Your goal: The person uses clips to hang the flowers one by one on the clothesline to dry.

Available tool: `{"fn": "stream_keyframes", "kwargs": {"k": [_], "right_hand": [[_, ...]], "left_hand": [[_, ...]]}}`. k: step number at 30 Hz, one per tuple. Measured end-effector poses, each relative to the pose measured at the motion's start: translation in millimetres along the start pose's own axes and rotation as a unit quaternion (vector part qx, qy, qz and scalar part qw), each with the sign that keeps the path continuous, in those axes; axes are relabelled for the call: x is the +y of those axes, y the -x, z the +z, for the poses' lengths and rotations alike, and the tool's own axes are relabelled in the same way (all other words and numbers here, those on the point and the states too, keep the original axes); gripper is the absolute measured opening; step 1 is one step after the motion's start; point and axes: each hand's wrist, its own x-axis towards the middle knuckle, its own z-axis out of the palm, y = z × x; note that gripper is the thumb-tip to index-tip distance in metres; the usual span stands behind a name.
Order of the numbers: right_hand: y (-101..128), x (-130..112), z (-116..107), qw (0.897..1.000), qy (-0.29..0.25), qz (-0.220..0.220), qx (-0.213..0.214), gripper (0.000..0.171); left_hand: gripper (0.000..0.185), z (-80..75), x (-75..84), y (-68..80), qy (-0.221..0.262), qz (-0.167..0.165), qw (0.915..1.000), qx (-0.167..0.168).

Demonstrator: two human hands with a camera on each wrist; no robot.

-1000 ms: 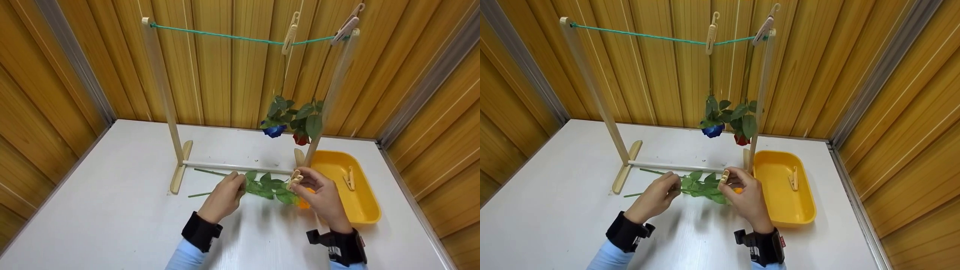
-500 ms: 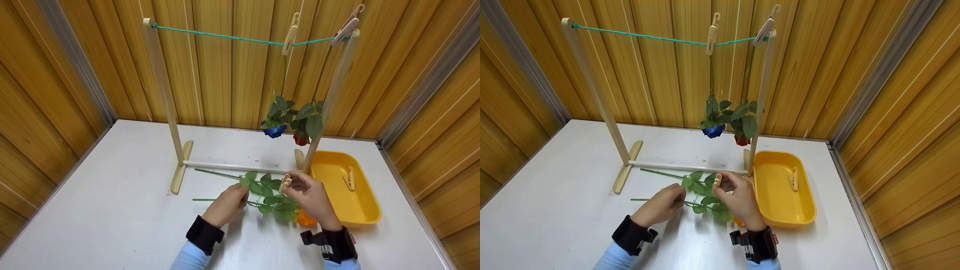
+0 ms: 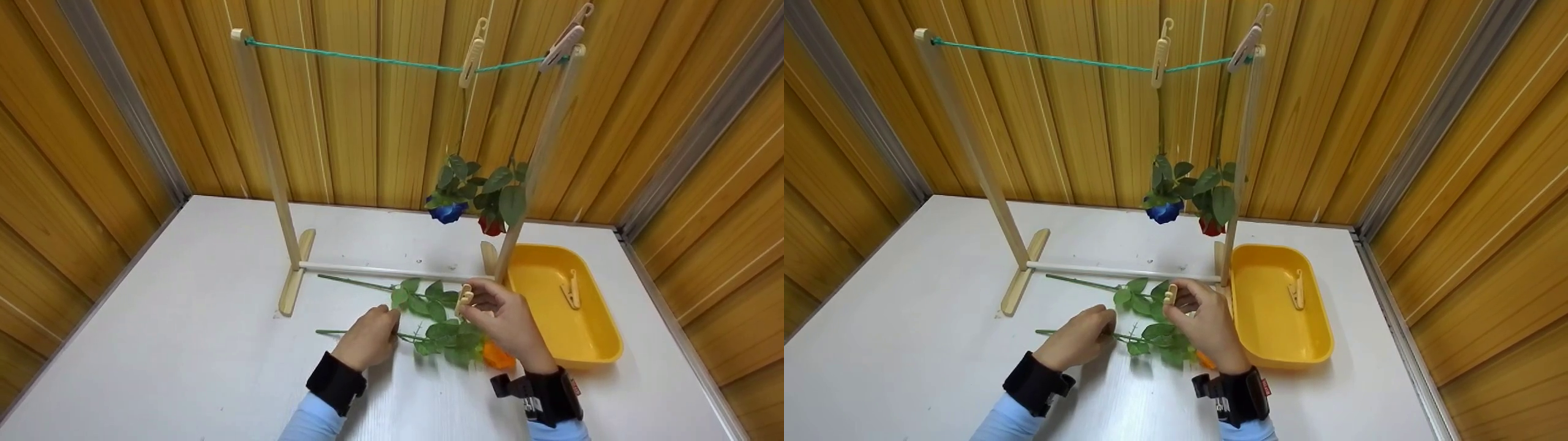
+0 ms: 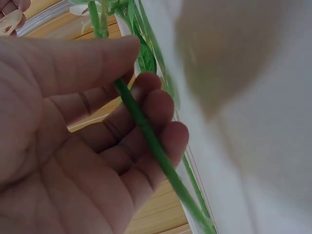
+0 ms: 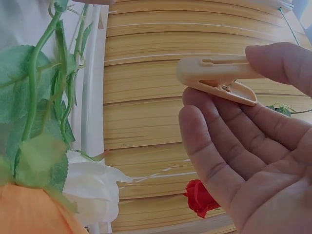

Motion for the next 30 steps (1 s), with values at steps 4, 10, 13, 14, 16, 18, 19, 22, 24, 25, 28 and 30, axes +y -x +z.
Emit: {"fn": "stream_keyframes", "kwargs": {"k": [4,10,13,14,16,18,19,22,24,25,28,30], "right_hand": [[0,-1,0,1.0,0.003,-0.008,0.001,0.034],[0,-5,-1,1.0,-0.008,-0.008,0.01,0.035],[0,-6,-2,1.0,-0.012,-0.005,0.013,0.035],[0,-6,-2,1.0,-0.013,-0.005,0.014,0.035],[0,-7,-2,1.0,-0.014,-0.004,0.015,0.035],[-1,-7,-2,1.0,-0.015,-0.003,0.016,0.035],[-1,-7,-2,1.0,-0.015,-0.003,0.017,0.035],[0,-8,-2,1.0,-0.019,-0.002,0.021,0.036],[0,-9,-2,0.999,-0.024,-0.001,0.024,0.037],[1,-9,-2,0.999,-0.027,0.0,0.026,0.037],[2,-9,-3,0.999,-0.034,0.0,0.028,0.038],[3,-8,-3,0.999,-0.035,-0.001,0.029,0.037]], "left_hand": [[0.022,-1.7,-0.3,1.9,-0.007,0.009,0.9999,0.009],[0.016,-6.6,-1.0,4.3,-0.021,0.0,0.9997,0.013],[0.014,-9.8,-1.3,5.1,-0.026,-0.009,0.9995,0.017],[0.014,-10.8,-1.3,5.4,-0.027,-0.01,0.9994,0.019],[0.013,-13.2,-0.3,6.1,-0.032,-0.01,0.9989,0.032],[0.012,-15.5,1.6,7.1,-0.034,-0.009,0.998,0.052],[0.012,-16.6,2.9,7.9,-0.036,-0.009,0.9971,0.066],[0.016,-21.2,8.9,10.7,-0.041,-0.015,0.9927,0.113],[0.017,-23.7,13.6,13.2,-0.041,-0.028,0.9894,0.137],[0.018,-25.0,16.0,14.4,-0.039,-0.036,0.9882,0.144],[0.019,-27.0,21.7,17.5,-0.025,-0.062,0.9863,0.151],[0.019,-25.6,22.6,18.4,-0.016,-0.073,0.9857,0.151]]}}
